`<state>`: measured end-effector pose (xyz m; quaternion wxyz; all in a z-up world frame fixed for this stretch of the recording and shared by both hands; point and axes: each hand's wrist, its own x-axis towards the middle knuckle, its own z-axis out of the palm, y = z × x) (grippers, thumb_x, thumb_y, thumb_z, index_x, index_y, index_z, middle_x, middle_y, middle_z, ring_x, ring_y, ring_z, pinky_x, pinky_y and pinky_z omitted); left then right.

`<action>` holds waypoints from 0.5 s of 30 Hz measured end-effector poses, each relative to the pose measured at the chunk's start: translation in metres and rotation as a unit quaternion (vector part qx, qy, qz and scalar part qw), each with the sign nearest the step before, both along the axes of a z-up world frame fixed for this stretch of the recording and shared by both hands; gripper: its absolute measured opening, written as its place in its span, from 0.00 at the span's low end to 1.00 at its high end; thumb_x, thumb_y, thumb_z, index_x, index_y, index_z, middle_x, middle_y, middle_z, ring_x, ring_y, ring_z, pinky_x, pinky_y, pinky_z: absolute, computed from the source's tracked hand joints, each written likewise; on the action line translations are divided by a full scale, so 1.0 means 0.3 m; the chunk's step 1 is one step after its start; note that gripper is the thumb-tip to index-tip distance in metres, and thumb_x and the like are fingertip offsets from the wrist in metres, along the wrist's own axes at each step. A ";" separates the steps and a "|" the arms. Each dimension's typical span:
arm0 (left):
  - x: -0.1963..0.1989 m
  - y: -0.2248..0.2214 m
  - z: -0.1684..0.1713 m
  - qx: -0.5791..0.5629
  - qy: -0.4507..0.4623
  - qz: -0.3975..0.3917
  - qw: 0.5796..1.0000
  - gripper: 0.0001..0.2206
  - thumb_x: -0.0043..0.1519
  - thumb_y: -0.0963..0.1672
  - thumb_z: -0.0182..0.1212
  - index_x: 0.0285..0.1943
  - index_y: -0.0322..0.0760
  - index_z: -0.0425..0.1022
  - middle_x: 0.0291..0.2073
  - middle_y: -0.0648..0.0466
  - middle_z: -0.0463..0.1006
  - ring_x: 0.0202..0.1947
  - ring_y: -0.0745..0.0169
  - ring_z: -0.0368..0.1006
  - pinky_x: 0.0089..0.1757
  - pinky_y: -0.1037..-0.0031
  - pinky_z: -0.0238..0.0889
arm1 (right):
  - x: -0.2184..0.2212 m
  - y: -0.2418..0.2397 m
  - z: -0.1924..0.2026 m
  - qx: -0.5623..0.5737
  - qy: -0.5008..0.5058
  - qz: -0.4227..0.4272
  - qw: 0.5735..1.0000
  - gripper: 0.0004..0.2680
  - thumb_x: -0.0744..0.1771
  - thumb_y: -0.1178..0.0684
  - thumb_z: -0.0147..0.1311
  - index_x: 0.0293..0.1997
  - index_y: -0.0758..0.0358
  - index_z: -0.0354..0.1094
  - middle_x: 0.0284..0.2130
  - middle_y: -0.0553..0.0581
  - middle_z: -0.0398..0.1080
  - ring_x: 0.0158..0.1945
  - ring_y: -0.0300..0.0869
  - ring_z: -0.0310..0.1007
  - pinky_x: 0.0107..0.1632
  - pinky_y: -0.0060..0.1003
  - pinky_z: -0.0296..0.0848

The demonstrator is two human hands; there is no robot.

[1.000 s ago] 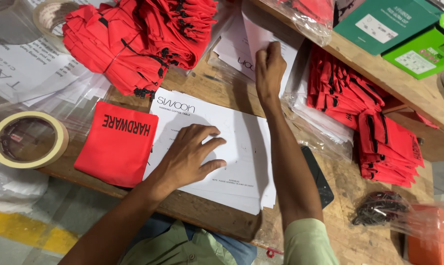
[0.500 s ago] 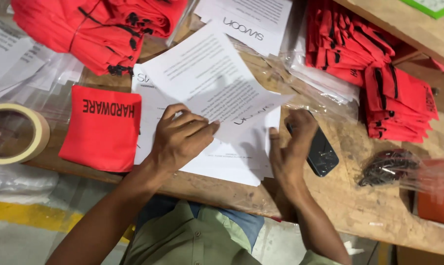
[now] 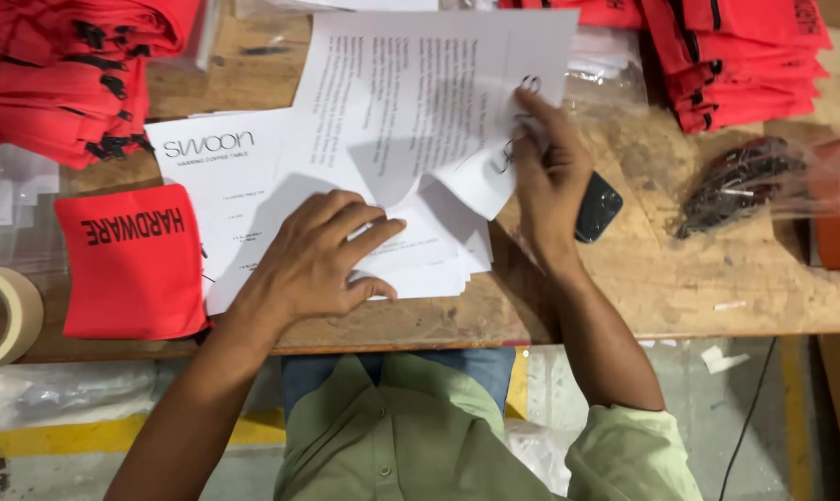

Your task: The person sits at a wooden workbench and folds white printed instruction sheets, then opens red zippered pouches and inserts the folded papers into them, repeating the process with additional pouches and sheets from the table.

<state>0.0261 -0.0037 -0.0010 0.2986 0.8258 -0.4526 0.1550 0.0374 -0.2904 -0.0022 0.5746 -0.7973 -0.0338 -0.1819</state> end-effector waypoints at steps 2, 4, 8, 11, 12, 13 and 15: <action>0.009 -0.010 0.013 0.065 0.095 -0.004 0.993 0.28 0.47 0.54 0.76 0.54 0.39 0.80 0.51 0.54 0.76 0.53 0.52 0.67 0.52 0.59 0.62 | -0.015 -0.005 0.059 0.064 0.058 -0.084 0.993 0.14 0.71 0.65 0.49 0.64 0.71 0.69 0.40 0.64 0.73 0.34 0.39 0.64 0.37 0.32 0.62; 0.000 -0.019 0.010 0.072 0.113 0.004 0.991 0.29 0.47 0.54 0.76 0.55 0.40 0.80 0.52 0.54 0.75 0.55 0.52 0.65 0.54 0.58 0.60 | -0.019 -0.033 0.013 0.057 0.023 -0.061 0.996 0.13 0.71 0.65 0.48 0.64 0.72 0.67 0.47 0.63 0.73 0.43 0.38 0.69 0.45 0.32 0.69; -0.027 -0.057 0.018 0.121 0.107 0.055 0.985 0.32 0.45 0.57 0.74 0.55 0.40 0.79 0.54 0.52 0.72 0.56 0.48 0.62 0.55 0.49 0.56 | -0.008 -0.042 -0.037 0.089 -0.001 -0.028 0.996 0.13 0.71 0.65 0.48 0.64 0.73 0.65 0.55 0.63 0.72 0.53 0.38 0.75 0.54 0.31 0.77; -0.041 -0.141 0.015 0.144 0.110 0.115 0.977 0.38 0.45 0.59 0.71 0.58 0.30 0.76 0.57 0.43 0.69 0.54 0.43 0.60 0.50 0.48 0.55 | -0.002 -0.035 -0.038 0.102 -0.009 -0.017 0.995 0.13 0.71 0.64 0.48 0.65 0.74 0.63 0.55 0.62 0.72 0.52 0.36 0.74 0.53 0.30 0.77; -0.043 -0.162 0.016 0.143 0.111 0.115 0.977 0.38 0.45 0.59 0.71 0.58 0.30 0.76 0.57 0.43 0.69 0.54 0.43 0.60 0.50 0.48 0.55 | -0.005 -0.035 -0.039 0.101 -0.009 -0.017 0.995 0.13 0.71 0.64 0.48 0.65 0.74 0.63 0.55 0.62 0.72 0.52 0.36 0.74 0.53 0.30 0.77; -0.045 -0.185 0.016 0.146 0.109 0.129 0.975 0.38 0.47 0.59 0.69 0.59 0.28 0.75 0.57 0.41 0.68 0.52 0.42 0.60 0.48 0.48 0.55 | -0.008 -0.036 -0.039 0.088 0.007 -0.040 0.995 0.13 0.71 0.64 0.49 0.65 0.74 0.64 0.52 0.62 0.73 0.47 0.35 0.72 0.47 0.29 0.73; -0.054 -0.212 0.007 0.147 0.108 0.143 0.973 0.38 0.49 0.59 0.68 0.60 0.26 0.74 0.57 0.38 0.68 0.51 0.41 0.60 0.45 0.47 0.55 | -0.012 -0.043 -0.041 0.072 0.023 -0.063 0.995 0.13 0.71 0.63 0.50 0.65 0.74 0.65 0.49 0.61 0.73 0.41 0.34 0.69 0.42 0.27 0.69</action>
